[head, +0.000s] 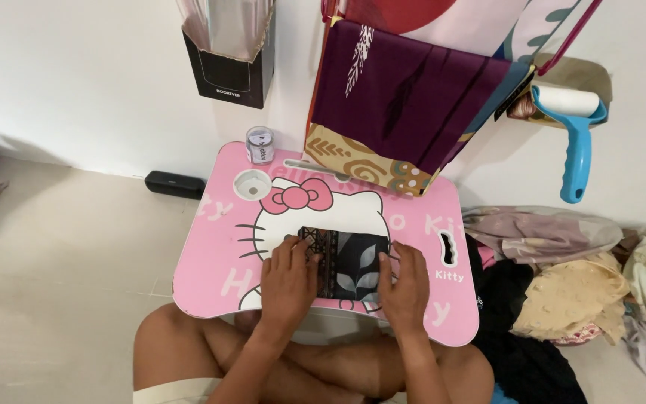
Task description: Using a lint roller to clean a checkered hijab and then folding it on a small table.
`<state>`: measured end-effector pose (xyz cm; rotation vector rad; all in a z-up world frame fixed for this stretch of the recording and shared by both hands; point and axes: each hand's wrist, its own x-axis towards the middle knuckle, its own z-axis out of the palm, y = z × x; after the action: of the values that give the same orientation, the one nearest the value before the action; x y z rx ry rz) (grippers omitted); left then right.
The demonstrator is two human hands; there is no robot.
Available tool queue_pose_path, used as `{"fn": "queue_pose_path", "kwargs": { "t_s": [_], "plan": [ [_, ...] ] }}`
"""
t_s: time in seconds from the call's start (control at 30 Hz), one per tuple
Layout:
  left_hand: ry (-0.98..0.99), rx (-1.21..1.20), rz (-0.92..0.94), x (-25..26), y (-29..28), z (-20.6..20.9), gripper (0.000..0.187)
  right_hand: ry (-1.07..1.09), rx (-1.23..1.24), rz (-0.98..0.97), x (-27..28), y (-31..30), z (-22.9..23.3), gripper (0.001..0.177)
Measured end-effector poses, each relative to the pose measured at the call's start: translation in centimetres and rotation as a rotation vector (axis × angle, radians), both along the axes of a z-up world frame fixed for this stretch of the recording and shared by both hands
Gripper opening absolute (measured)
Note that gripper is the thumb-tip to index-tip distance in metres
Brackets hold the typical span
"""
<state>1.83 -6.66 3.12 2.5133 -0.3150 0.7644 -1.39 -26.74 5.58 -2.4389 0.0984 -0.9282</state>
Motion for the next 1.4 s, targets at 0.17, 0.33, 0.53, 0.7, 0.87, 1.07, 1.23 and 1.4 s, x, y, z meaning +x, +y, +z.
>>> {"fn": "queue_pose_path", "kwargs": {
  "t_s": [0.17,0.33,0.53,0.7,0.87,1.07,1.23,1.4],
  "plan": [
    [0.085,0.083,-0.225,0.5,-2.4,1.6,0.043,0.128,-0.154,0.190,1.5,2.2,0.1,0.047],
    [0.310,0.189,-0.202,1.0,-2.7,-1.4,0.062,0.534,-0.186,0.162,2.0,2.1,-2.3,0.061],
    [0.113,0.159,-0.115,1.4,-2.9,-2.5,0.069,0.678,-0.168,0.116,2.5,1.8,-2.4,0.071],
    [0.091,0.158,-0.106,1.3,-2.9,-2.7,0.073,0.709,-0.139,0.085,2.3,1.5,-2.8,0.078],
    [0.116,0.174,-0.125,1.4,-2.8,-2.4,0.075,0.761,-0.123,0.069,1.9,1.3,-1.4,0.080],
    [0.021,0.270,-0.139,1.9,-1.8,-1.6,0.078,0.696,-0.001,0.093,0.9,-0.2,-2.1,0.086],
    [0.022,0.262,-0.302,4.9,1.0,-2.7,0.080,0.657,0.206,0.067,-2.1,-1.4,-1.4,0.078],
    [-0.085,0.538,-0.569,8.4,4.5,0.7,0.078,0.330,0.411,-0.022,-4.8,-1.7,-2.3,0.061]
  ]
}}
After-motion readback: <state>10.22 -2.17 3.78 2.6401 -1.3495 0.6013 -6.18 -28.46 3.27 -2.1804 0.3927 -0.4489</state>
